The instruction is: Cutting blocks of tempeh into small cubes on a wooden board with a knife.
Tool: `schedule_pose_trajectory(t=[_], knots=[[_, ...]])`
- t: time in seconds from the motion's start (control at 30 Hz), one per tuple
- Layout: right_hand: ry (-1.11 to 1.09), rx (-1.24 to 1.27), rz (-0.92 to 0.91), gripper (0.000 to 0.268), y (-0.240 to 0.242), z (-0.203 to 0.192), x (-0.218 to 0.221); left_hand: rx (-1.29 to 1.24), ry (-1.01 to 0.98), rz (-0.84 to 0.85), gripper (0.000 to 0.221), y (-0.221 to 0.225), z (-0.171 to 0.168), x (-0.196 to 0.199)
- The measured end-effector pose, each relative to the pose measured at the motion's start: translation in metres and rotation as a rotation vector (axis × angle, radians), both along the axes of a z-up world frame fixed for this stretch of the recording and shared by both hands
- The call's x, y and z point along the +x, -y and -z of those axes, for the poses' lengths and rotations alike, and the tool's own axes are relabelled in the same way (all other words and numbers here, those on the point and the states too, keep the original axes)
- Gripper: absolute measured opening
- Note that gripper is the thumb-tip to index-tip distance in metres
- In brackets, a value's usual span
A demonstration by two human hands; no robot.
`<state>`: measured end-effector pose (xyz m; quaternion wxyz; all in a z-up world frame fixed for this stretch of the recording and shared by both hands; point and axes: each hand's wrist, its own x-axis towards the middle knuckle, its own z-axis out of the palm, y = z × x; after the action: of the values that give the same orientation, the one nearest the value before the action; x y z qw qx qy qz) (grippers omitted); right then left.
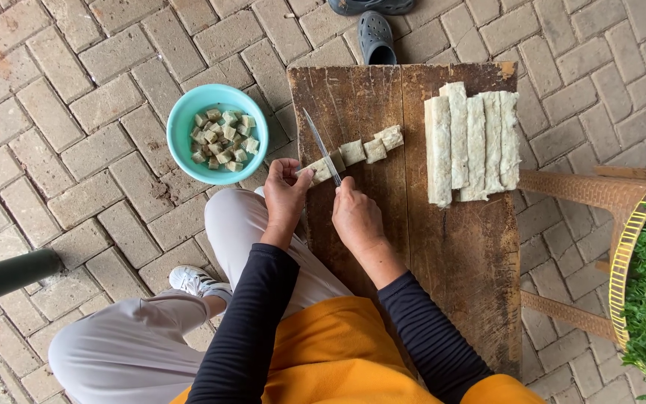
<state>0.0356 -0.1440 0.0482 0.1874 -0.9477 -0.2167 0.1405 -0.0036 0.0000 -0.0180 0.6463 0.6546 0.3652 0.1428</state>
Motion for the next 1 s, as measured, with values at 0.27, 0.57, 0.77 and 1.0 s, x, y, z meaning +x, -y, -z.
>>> schedule_pose_trajectory(t=[0.27,0.57,0.77,1.0], knots=[[-0.044,-0.076,0.021,0.015,-0.011,0.016,0.002,0.083,-0.035,0.014,0.034,0.000,0.007,0.001],[0.007,-0.005,-0.046,0.013,-0.013,0.020,0.013,0.116,-0.055,0.014,0.042,0.000,-0.004,0.001],[-0.014,-0.036,-0.001,0.014,0.011,0.008,0.000,0.078,-0.039,-0.003,0.044,0.001,-0.004,0.002],[-0.053,0.047,0.011,0.018,-0.012,-0.018,-0.010,0.125,-0.069,-0.003,0.047,0.002,-0.010,0.002]])
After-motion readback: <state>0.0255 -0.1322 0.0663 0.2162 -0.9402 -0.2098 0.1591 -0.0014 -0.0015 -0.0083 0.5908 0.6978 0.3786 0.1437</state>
